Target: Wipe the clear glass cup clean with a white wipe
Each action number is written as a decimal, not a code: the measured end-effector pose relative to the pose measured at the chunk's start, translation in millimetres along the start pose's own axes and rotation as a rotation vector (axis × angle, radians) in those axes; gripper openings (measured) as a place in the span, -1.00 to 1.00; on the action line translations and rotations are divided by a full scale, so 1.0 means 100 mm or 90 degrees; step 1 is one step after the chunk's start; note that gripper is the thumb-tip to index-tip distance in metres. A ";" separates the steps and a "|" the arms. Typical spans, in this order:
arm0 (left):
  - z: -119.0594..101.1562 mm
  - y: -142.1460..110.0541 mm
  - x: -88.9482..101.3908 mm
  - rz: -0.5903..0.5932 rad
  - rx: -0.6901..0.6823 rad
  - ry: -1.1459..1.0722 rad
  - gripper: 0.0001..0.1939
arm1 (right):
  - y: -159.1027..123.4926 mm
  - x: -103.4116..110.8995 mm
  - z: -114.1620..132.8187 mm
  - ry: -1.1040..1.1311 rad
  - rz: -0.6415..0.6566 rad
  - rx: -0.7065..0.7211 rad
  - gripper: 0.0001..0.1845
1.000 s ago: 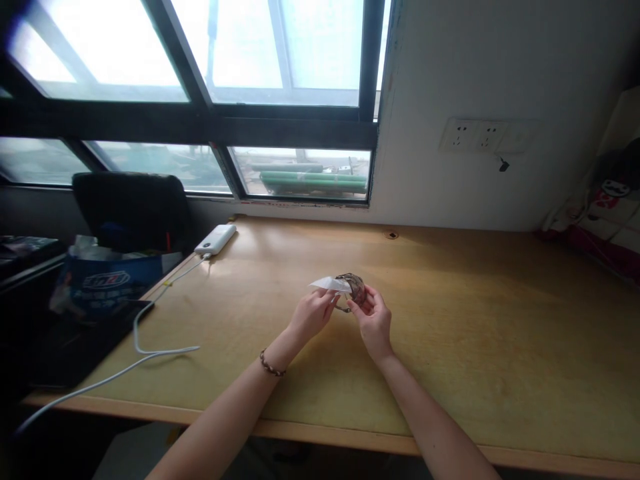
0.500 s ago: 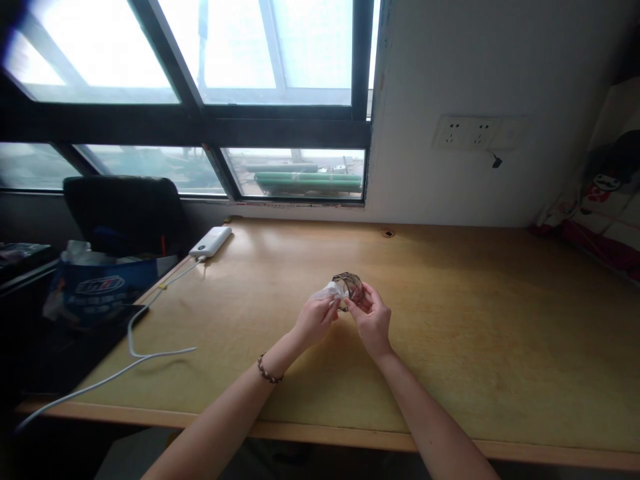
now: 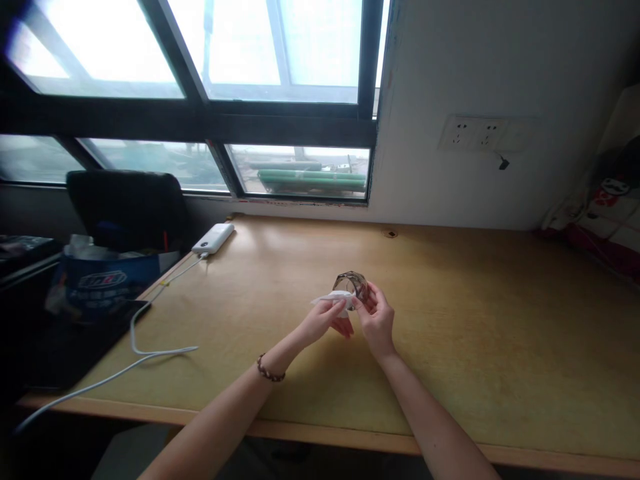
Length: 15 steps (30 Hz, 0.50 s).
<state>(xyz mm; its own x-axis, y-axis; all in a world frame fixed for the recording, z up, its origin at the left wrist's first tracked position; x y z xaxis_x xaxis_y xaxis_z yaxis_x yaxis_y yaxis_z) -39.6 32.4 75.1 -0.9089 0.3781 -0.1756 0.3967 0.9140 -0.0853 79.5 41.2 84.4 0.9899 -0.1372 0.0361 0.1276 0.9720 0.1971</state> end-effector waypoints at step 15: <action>-0.16 -0.06 0.22 -0.235 -0.162 0.720 -0.60 | -0.01 -0.07 -0.02 0.004 0.064 -0.013 -0.50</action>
Point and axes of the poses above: each hand's wrist, its own y-axis towards the middle knuckle, its own x-axis out of the back of the hand, z = x × y, the point moved 6 cm from there along y, towards the middle knuckle, and after that the axes turned 12 degrees about -y, right-handed, at the moved point
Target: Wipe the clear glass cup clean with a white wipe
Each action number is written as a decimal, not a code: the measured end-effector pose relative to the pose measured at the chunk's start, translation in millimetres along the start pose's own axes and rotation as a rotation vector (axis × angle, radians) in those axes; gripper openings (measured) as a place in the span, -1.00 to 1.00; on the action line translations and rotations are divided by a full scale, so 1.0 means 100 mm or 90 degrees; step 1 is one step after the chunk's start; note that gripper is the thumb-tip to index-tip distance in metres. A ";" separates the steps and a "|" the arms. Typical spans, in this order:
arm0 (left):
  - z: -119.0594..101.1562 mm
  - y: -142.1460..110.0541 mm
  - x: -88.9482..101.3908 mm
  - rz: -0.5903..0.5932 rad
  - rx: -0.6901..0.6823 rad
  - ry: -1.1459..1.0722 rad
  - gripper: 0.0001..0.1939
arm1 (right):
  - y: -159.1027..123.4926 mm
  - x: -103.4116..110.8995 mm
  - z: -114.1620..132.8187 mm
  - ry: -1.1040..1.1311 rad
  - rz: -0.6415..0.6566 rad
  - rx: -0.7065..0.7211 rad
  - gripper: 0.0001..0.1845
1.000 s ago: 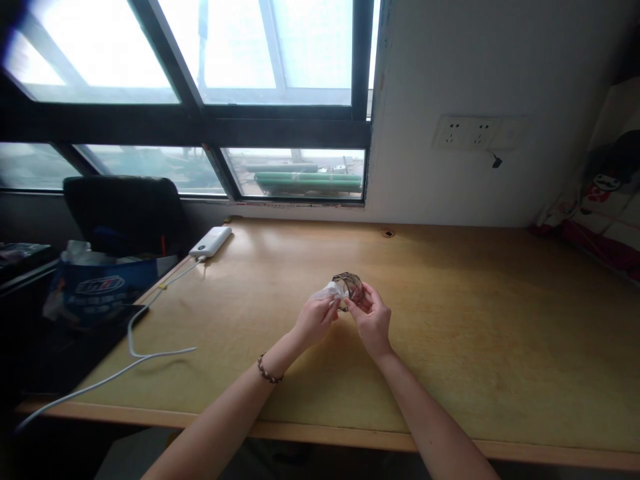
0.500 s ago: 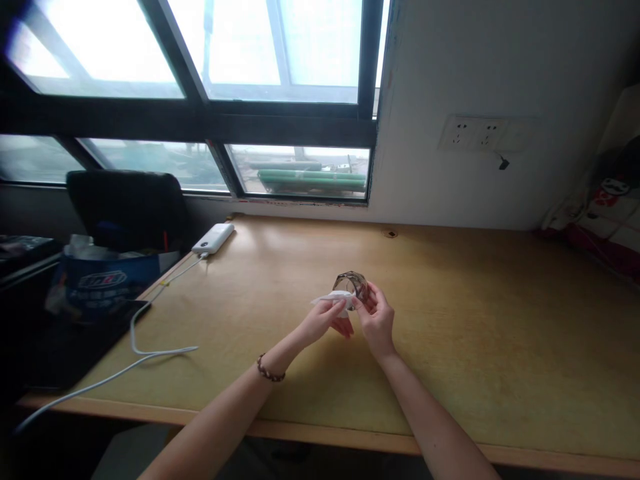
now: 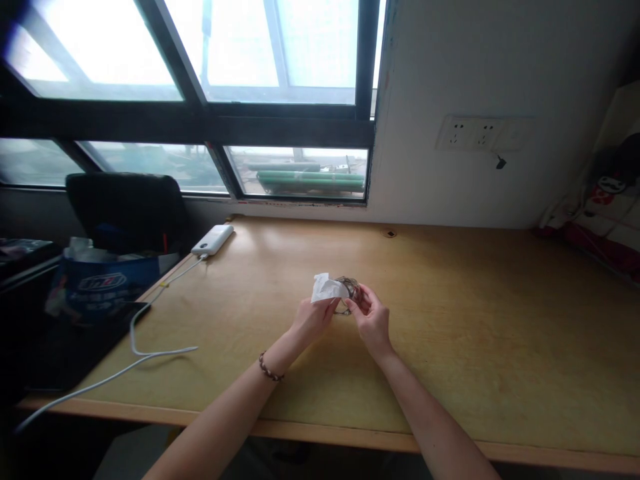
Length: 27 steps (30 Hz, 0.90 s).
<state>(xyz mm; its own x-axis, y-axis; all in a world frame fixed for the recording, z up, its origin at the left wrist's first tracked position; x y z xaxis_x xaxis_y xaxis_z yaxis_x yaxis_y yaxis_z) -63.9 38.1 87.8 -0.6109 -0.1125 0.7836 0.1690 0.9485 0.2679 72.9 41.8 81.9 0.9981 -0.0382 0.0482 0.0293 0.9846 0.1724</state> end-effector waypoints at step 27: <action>0.32 0.11 0.03 -0.178 0.201 -0.851 -0.66 | 0.06 -0.01 -0.07 0.267 0.072 -0.131 -0.66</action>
Point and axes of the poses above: each hand's wrist, its own y-axis towards the middle knuckle, its own x-axis out of the back of the hand, z = x × y, the point moved 6 cm from there along y, towards the middle knuckle, and after that the axes turned 12 degrees about -y, right-handed, at the moved point
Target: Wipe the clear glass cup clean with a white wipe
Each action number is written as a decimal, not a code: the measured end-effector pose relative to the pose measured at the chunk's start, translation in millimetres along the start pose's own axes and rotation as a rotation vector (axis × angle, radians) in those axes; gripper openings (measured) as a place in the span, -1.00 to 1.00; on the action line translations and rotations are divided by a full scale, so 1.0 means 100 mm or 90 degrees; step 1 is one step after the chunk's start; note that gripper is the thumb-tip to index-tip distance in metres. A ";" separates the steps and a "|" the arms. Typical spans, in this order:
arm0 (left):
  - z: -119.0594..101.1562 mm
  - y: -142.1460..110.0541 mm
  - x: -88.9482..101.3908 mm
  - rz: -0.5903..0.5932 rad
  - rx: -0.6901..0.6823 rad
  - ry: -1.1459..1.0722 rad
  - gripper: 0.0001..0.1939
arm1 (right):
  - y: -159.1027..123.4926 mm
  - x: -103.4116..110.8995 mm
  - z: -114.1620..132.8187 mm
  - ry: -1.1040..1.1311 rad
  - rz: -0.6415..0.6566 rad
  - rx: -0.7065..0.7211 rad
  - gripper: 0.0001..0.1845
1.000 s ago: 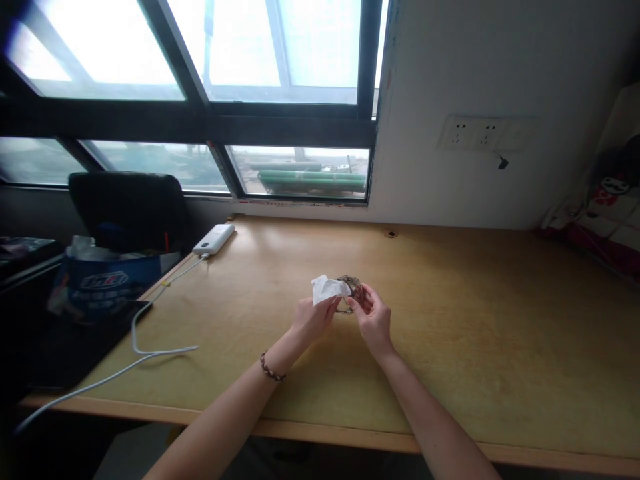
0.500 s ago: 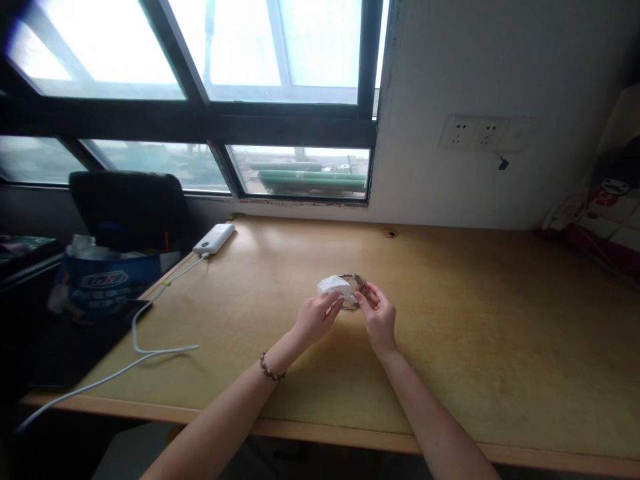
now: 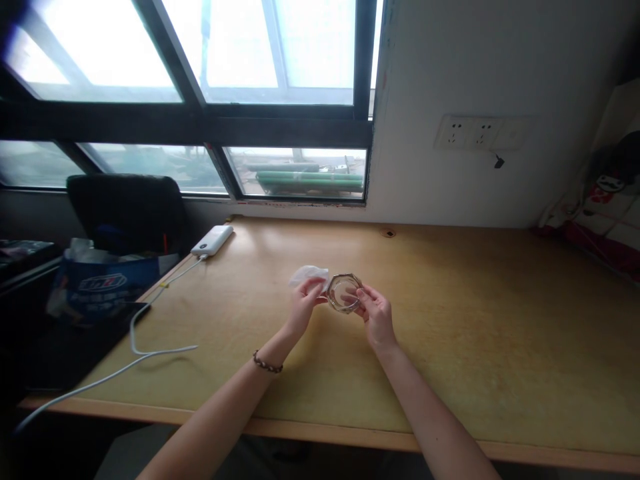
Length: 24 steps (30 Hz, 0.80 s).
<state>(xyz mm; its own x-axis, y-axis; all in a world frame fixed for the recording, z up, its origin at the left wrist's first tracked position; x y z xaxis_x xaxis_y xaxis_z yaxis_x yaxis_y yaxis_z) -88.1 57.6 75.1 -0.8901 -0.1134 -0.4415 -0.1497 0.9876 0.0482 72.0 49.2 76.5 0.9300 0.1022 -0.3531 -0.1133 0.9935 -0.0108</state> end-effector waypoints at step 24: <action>0.17 -0.43 -0.48 0.276 0.359 -0.174 -0.48 | 0.10 0.03 -0.09 -0.133 0.051 -0.077 -0.56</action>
<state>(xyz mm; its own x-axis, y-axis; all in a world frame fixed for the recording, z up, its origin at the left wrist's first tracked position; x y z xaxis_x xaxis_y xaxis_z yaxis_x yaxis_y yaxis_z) -31.8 22.0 79.2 -0.6701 0.2564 -0.6966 0.4970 0.8521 -0.1644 70.8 59.0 66.7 0.9670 0.2008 -0.1569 -0.2188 0.9698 -0.1074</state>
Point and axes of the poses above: each hand's wrist, its own y-axis towards the middle knuckle, its own x-axis out of the back of the hand, z = x × y, the point moved 6 cm from there along y, towards the middle knuckle, and after that the axes turned 12 degrees about -y, right-handed, at the moved point
